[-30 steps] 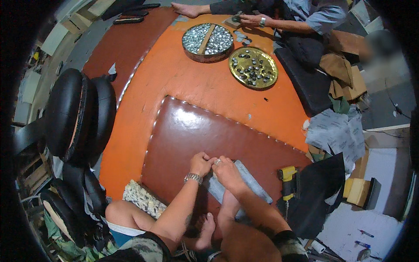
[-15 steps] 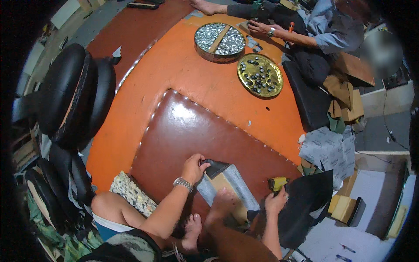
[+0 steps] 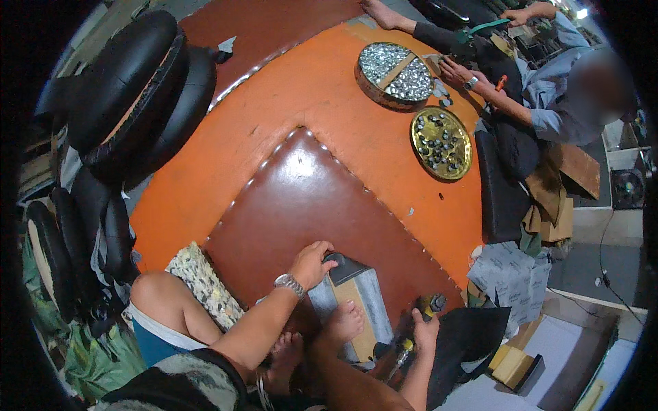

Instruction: The person is reupholstering a piece of furniture by attaching a black fabric cover to a foam cushion using a staple gun. They repeatedly position the fabric and drive staples into the cushion's edge.

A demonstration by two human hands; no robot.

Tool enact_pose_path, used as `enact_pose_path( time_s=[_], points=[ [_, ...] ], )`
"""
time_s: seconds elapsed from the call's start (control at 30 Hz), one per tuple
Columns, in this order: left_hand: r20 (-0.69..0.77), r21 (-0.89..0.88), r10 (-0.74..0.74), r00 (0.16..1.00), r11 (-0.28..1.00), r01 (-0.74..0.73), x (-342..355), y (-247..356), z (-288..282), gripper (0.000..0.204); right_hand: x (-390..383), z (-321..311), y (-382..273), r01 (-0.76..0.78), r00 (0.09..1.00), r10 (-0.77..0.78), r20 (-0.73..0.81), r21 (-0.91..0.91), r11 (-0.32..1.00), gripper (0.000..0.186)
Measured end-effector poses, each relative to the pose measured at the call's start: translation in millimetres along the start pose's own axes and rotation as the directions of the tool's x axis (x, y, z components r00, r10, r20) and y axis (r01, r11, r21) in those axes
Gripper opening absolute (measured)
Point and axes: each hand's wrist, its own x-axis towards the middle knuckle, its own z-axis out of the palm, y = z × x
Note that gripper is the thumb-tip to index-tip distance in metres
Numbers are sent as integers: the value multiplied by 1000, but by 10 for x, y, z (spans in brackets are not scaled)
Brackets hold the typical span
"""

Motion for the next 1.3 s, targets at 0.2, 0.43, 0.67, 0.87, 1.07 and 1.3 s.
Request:
enact_pose_path(
  time_s=[0.2, 0.43, 0.67, 0.87, 1.07, 1.3],
  points=[
    [-25, 17, 56, 998, 998, -56, -26, -48, 38, 45, -453, 701, -1027, -76, 865, 10, 502, 111, 991, 16],
    [-16, 7, 61, 998, 998, -60, -23, -74, 35, 47, -478, 1388, -1355, 247, 862, -133, 489, -178, 953, 32],
    [-21, 8, 52, 998, 999, -52, -37, 8, 1, 50, -497, 1442, -1294, 347, 855, -114, 505, -396, 850, 42],
    [-102, 290, 101, 990, 955, -67, -383, 55, -114, 58, -432, 1358, -1128, 260, 872, -111, 478, -258, 931, 42],
    [-337, 123, -1, 942, 991, 44, -466, -151, -2, 31, -366, 1320, -1097, 266, 871, -89, 484, -311, 913, 45],
    [-358, -177, -37, 933, 984, -29, -391, -62, 189, 20, -375, 1277, -1184, 275, 859, -115, 499, -260, 926, 45]
  ],
)
